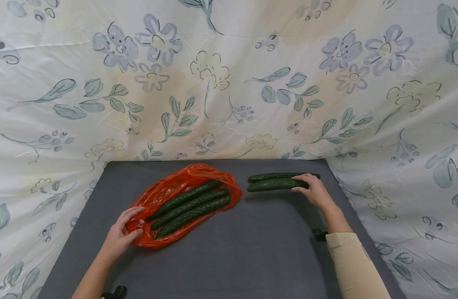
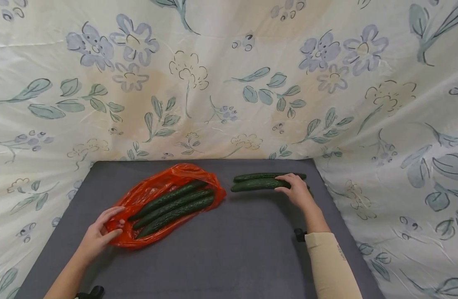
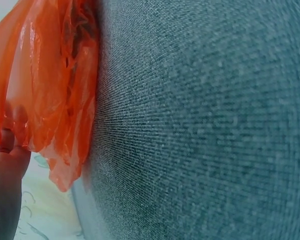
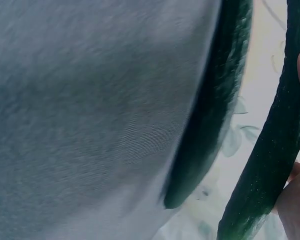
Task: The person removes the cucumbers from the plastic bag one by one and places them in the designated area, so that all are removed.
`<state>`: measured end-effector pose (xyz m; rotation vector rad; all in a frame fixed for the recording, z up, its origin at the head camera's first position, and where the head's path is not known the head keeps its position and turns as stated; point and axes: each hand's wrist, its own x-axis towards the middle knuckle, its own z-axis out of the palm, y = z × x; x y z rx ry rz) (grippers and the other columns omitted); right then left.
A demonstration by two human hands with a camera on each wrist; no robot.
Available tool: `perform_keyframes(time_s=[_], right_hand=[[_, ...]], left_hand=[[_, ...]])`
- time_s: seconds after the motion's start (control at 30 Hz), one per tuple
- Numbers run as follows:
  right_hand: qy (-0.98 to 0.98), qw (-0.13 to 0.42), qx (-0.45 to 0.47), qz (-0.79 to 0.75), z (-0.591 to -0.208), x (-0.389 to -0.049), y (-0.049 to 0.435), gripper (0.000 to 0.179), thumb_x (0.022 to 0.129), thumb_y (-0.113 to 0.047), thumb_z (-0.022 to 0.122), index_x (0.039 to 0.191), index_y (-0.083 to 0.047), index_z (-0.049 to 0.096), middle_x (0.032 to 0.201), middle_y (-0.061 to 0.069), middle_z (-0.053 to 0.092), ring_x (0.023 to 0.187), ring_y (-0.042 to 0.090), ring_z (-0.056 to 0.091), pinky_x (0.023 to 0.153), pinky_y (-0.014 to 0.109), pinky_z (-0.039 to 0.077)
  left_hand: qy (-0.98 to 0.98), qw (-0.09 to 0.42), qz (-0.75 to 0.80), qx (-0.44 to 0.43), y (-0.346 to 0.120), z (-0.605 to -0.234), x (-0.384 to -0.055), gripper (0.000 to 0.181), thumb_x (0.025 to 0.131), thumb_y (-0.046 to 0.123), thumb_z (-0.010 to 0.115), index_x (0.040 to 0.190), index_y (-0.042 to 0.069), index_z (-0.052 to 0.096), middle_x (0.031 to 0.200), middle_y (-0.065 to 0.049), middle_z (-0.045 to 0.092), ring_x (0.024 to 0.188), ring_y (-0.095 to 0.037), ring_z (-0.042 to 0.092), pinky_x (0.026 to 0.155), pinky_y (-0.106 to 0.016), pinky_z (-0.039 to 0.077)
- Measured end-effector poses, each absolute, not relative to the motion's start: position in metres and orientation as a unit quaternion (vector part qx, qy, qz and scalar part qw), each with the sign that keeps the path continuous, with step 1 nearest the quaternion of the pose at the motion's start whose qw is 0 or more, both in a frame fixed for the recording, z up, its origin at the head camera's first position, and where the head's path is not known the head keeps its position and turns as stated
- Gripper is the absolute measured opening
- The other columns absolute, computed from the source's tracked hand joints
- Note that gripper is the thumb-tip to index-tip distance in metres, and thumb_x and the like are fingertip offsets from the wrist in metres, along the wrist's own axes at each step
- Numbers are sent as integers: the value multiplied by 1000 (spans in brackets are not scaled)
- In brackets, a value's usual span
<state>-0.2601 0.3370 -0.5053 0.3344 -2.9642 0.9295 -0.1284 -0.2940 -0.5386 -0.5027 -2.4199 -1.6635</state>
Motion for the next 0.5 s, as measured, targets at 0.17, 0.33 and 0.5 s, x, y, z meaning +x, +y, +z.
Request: perform_keyframes(time_s=[0.17,0.33,0.5], right_hand=[[-953,-9,96,288,-515,-263,343,48,92,-23,73,136,-8,63,136,23,55,128,48,48,101,65,40],[-954,-16,93,285,-524,-267,347,48,92,-25,73,136,-8,63,134,23,56,127,47,49,99,65,42],[-956,-18,92,278,-533,-271,351,48,91,-24,75,134,-8,64,132,23,57,124,47,51,98,65,43]], left_hand=[[-809,90,-553,-176,-293,-537,-127,54,89,-17,61,140,-13,46,143,-8,41,102,-7,60,83,-10,50],[-809,91,-555,-169,-292,-539,-127,54,88,-18,62,140,-12,47,142,-16,41,102,-8,59,83,-10,50],[-812,87,-554,-162,-292,-540,-127,54,89,-17,62,140,-11,47,141,-20,40,101,-7,59,83,-10,50]])
